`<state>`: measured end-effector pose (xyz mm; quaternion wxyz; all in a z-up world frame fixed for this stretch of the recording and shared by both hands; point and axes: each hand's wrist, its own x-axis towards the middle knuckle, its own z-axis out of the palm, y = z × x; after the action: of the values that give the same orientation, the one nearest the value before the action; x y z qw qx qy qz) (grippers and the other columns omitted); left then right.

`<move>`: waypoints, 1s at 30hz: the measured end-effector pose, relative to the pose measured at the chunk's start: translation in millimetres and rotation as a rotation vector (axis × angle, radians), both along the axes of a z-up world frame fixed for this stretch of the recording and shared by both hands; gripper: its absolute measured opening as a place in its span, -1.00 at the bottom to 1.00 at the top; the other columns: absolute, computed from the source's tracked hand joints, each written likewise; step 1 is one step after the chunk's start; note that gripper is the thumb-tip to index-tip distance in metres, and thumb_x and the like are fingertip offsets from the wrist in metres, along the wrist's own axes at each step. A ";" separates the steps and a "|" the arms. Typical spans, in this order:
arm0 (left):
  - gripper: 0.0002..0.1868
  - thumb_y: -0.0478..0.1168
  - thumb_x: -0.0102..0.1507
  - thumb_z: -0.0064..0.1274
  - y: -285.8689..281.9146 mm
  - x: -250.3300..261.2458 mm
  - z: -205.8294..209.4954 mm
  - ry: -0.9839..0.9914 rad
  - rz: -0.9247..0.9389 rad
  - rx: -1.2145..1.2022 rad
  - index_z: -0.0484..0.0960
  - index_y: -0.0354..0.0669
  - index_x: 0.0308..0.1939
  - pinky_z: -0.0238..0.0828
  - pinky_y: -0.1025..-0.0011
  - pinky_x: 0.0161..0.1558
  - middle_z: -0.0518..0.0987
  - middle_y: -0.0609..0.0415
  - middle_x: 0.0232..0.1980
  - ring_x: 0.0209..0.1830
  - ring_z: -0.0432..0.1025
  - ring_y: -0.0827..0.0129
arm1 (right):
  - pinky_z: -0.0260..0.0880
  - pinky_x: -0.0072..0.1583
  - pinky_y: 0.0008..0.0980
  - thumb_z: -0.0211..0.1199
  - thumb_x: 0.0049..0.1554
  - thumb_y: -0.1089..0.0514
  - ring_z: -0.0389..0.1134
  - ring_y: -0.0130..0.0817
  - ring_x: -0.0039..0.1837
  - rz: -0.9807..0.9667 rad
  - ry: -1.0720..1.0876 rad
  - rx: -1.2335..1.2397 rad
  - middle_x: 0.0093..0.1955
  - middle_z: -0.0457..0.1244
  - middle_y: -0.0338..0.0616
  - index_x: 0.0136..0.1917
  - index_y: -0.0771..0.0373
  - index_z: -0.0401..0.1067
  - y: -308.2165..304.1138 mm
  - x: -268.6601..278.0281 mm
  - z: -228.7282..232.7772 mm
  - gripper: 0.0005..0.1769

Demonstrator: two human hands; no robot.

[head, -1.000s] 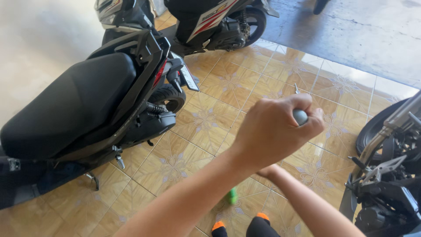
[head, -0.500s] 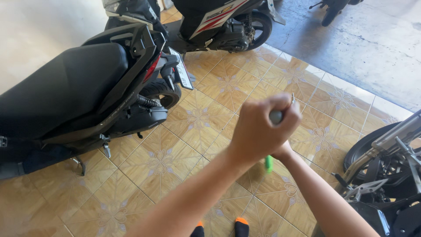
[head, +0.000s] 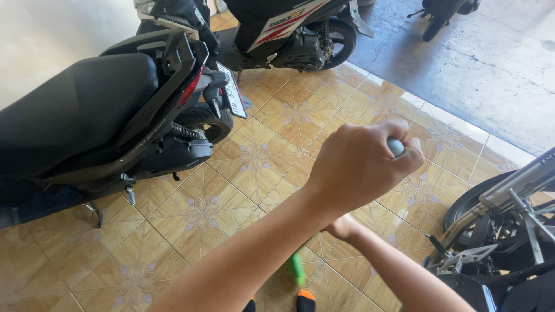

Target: The person sweeps the tiled floor using a broom, moving the broom around several parked motorcycles and scooters to collect debris.

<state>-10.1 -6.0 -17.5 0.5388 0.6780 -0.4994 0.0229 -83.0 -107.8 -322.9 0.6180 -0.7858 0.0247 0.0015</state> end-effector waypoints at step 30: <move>-0.75 -0.07 0.25 -0.01 40.8 28.9 -1.5 -0.034 0.071 0.181 0.60 -0.05 -0.47 0.42 0.40 -0.54 0.56 0.15 -0.64 -0.68 0.51 0.43 | 0.39 0.18 -0.19 0.37 0.05 0.09 0.35 -0.24 0.17 0.125 -0.025 0.237 0.12 0.35 -0.01 0.16 0.30 0.46 41.7 111.1 3.6 -0.57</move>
<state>18.8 34.8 -19.0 0.4657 0.7407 -0.4841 0.0083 28.1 -66.0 -319.3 0.7055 -0.7072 -0.0323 0.0330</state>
